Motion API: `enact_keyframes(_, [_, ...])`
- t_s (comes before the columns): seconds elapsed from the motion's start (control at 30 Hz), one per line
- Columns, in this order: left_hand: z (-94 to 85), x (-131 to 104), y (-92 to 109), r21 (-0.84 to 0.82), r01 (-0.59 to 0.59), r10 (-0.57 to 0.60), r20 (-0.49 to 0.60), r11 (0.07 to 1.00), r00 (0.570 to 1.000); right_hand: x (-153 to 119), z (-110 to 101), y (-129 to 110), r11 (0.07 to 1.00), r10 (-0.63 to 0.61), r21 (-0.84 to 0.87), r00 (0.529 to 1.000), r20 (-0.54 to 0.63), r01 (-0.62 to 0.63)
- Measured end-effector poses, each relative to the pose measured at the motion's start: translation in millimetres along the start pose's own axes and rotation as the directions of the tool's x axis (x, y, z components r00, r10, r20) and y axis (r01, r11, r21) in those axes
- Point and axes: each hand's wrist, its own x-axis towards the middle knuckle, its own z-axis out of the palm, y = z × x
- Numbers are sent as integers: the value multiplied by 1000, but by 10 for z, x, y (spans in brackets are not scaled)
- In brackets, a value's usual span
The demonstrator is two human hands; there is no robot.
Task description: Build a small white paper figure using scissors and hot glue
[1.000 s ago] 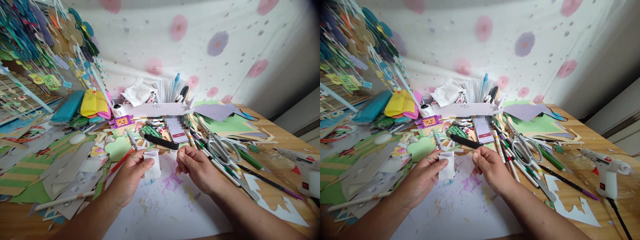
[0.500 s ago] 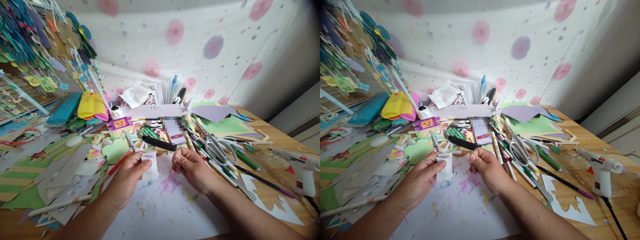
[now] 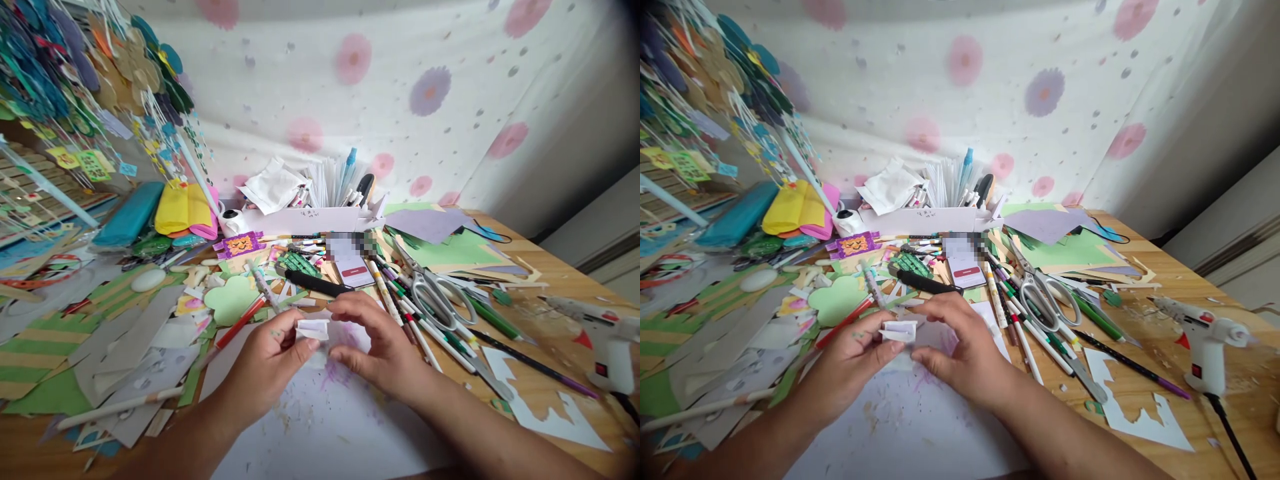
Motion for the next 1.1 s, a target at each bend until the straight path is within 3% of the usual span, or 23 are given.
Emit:
enact_keyframes(0.1, [31, -8, 12, 92, -28, 26, 23, 995, 999, 8, 54, -56, 998, -46, -45, 999, -14, 45])
enact_keyframes(0.27, [73, -38, 39, 175, -8, 2, 31, 985, 1000, 16, 108, -88, 994, 82, -70, 993, -88, -88])
enact_keyframes(0.37, [92, -42, 45, 214, -20, 15, 25, 977, 1000, 6, 133, -86, 983, 183, 10, 976, -120, -183])
enact_keyframes(0.63, [80, -9, 44, 228, -122, 133, -32, 966, 991, 8, 149, -71, 908, 376, 205, 926, -21, -364])
enact_keyframes(0.87, [49, -5, 41, 116, -45, 54, -82, 992, 995, 21, 116, -31, 783, 495, 376, 863, 106, -495])
enact_keyframes(1.1, [36, 0, 6, 28, 7, -5, -64, 1000, 998, 46, 133, -52, 760, 563, 315, 818, 119, -569])
